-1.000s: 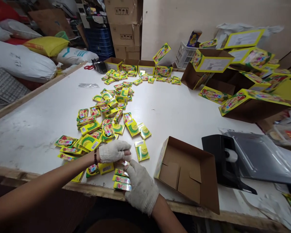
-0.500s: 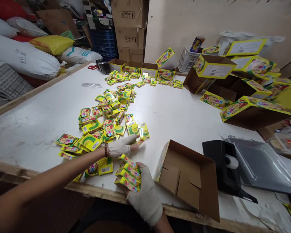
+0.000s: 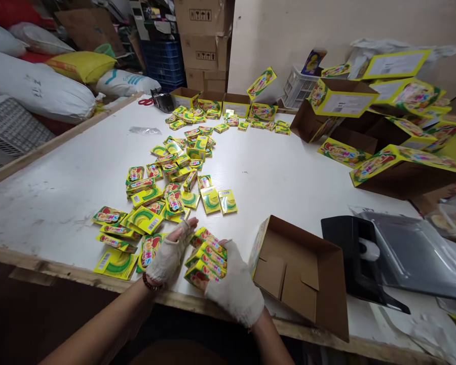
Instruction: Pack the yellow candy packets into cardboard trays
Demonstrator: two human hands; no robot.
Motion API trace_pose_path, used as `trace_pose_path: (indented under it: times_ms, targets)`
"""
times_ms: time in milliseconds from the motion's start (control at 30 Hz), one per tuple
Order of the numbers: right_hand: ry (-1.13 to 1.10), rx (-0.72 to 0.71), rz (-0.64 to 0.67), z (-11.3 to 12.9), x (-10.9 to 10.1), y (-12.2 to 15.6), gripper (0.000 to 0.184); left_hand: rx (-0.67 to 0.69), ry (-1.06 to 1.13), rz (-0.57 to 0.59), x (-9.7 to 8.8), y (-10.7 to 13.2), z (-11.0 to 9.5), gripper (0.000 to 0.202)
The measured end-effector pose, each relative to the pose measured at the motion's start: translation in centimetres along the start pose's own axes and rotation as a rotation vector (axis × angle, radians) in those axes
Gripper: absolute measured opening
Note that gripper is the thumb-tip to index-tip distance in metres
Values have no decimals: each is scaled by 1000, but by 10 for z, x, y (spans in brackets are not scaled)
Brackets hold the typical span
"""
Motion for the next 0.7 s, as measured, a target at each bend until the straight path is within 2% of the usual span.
trace_pose_path:
  times_ms: [67, 133, 167, 267, 333, 367, 433, 467, 500, 567, 600, 667, 700]
  targets:
    - [367, -143, -17, 11, 4, 0, 64, -22, 80, 31, 3, 11, 5, 62]
    - [629, -317, -43, 18, 16, 0, 70, -46, 17, 94, 15, 24, 8, 67]
    - [707, -357, -39, 17, 22, -1, 72, -65, -23, 111, 20, 30, 10, 69]
    - [761, -283, 10, 13, 31, -1, 68, -83, -54, 80, 20, 35, 9, 63]
    - [683, -228, 20, 28, 23, 7, 69, -79, -19, 58, 14, 29, 3, 57]
    - [623, -227, 17, 42, 13, 13, 73, -76, 5, 52, 11, 25, -1, 59]
    - [482, -214, 5, 72, -20, 26, 83, -66, 51, 39, 9, 18, -10, 63]
    - [418, -186, -15, 85, -44, 31, 86, -54, 60, 40, 12, 17, -16, 62]
    - [366, -93, -35, 89, -71, 34, 88, -36, 52, 58, 19, 19, -22, 60]
    - [269, 114, -14, 83, -120, 37, 90, 28, -33, 149, 44, 27, -35, 64]
    - [224, 233, -7, 72, -142, 37, 86, 81, -99, 214, 60, 34, -42, 69]
    - [131, 440, 47, 43, -165, 35, 78, 221, -225, 320, 93, 48, -55, 82]
    - [76, 507, 102, 29, -164, 32, 71, 301, -284, 356, 108, 54, -60, 89]
Point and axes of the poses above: each hand's wrist, its own y-axis away from the middle knuckle, its own x-axis out of the palm, z = x × y, the point moved 9 cm from there along -y, towards the middle knuckle, and after that the axes turned 13 degrees about -y, right-handed, at the moved point
